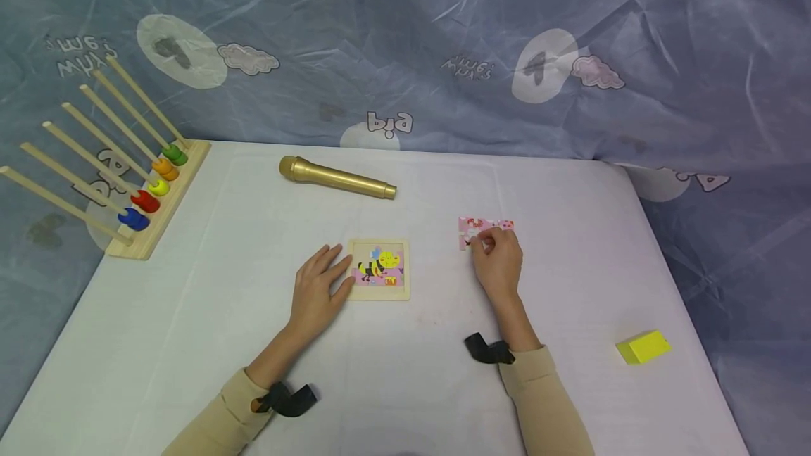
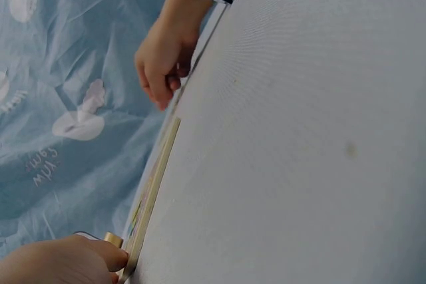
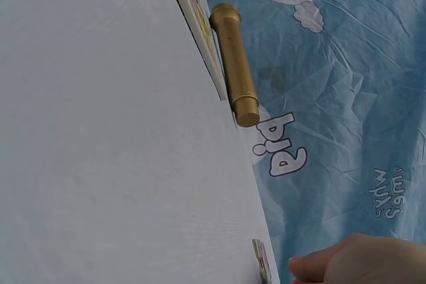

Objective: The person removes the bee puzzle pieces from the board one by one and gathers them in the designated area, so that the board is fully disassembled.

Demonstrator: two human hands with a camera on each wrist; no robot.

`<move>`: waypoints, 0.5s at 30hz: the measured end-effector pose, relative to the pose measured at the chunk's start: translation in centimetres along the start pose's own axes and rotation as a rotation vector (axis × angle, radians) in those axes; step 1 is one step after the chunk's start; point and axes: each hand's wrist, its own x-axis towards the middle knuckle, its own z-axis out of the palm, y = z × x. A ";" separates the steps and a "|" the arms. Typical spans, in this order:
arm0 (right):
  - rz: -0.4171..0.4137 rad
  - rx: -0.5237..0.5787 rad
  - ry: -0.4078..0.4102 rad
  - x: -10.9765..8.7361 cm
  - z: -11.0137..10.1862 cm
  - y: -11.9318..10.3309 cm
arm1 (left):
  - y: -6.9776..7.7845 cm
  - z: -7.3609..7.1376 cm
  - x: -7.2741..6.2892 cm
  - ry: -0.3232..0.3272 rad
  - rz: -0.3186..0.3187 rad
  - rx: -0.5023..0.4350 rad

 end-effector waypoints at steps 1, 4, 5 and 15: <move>0.003 0.020 0.016 0.0 0.0 -0.2 | 0.0 0.0 0.0 -0.001 -0.001 -0.001; 0.015 0.069 0.032 -0.1 0.1 -0.8 | 0.0 -0.1 0.0 0.003 0.003 0.001; 0.020 0.084 0.024 -0.1 0.2 -1.0 | 0.0 -0.1 0.1 0.005 0.003 0.003; -0.003 0.176 -0.234 -1.7 2.5 -5.6 | 0.0 0.1 0.0 0.012 0.006 0.007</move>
